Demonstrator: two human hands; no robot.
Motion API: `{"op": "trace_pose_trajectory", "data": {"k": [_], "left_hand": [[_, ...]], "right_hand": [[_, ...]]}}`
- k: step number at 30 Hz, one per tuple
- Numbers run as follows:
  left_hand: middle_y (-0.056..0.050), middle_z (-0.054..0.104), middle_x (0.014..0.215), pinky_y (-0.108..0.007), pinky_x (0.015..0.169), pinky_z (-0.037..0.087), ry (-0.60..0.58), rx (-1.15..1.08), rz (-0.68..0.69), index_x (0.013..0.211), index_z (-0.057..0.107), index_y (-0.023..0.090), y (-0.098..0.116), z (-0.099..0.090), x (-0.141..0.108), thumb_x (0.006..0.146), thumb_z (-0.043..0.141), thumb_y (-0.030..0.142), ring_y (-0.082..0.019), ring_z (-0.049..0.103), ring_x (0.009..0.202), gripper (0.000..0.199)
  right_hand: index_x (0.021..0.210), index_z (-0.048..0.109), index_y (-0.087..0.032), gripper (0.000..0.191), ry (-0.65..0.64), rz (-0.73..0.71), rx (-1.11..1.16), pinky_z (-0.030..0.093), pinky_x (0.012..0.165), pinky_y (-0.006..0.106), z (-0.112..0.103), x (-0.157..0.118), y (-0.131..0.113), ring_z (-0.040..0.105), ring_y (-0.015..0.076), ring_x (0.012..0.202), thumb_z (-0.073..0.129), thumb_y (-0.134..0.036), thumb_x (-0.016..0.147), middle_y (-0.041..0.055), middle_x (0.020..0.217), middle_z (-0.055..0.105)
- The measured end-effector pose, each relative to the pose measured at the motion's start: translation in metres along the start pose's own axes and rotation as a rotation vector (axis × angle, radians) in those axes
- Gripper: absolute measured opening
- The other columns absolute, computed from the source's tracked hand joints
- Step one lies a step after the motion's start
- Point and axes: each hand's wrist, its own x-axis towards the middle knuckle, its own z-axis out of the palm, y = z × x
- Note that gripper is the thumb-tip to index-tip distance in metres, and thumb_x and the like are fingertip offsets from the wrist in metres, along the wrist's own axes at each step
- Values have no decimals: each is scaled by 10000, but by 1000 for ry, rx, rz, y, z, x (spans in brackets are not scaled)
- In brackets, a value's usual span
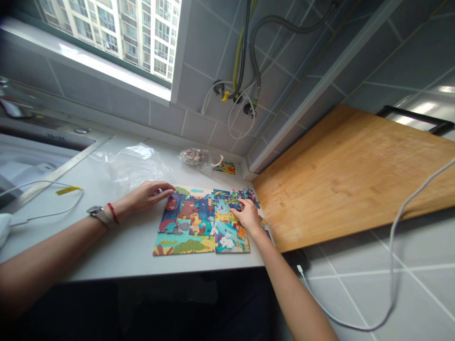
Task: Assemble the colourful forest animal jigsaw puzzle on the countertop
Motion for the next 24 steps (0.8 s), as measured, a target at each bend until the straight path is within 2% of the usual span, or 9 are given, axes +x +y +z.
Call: {"op": "trace_pose_trajectory", "data": {"k": [3,6,10,13,18,24], "left_hand": [[-78,794,939,-284,673,488,1,4,11,1002,776,199,0,0,0,995,486,552,-193,668,726,457],[-79,792,930,-286,667,486,4,4,21,998,776,197,0,0,-1,998,487,547,-190,661,717,455],[-76,788,930,-284,673,487,13,4,46,998,775,197,-1,2,-1,1014,483,533,-183,663,721,445],[-68,784,911,-283,673,491,10,16,68,999,773,198,-4,3,-1,1013,496,504,-179,657,701,413],[-59,780,904,-285,691,502,23,22,90,991,769,201,-6,3,0,1018,508,475,-183,669,717,380],[-63,765,919,-296,733,515,15,42,143,983,762,202,1,3,-2,1021,546,427,-191,682,784,314]], "right_hand": [[1202,772,-184,440,-20,-88,106,626,915,414,-9,-19,-16,748,272,1003,797,-346,794,142,1235,730],[1220,772,-230,414,-94,-283,212,591,1030,447,-12,-47,-43,719,291,1157,811,-329,820,119,1263,743],[1286,741,-272,431,-181,-503,299,575,1074,430,-1,-81,-84,718,267,1191,806,-260,860,92,1263,759],[1327,707,-265,438,-201,-609,366,580,1068,400,14,-90,-107,710,245,1209,783,-234,897,102,1304,734],[1267,724,-244,341,-198,-643,386,600,1024,377,38,-82,-126,715,232,1173,750,-221,928,112,1273,729],[1277,723,-249,375,-160,-581,318,529,1133,458,51,-81,-126,645,274,1300,783,-258,907,112,1326,712]]}}
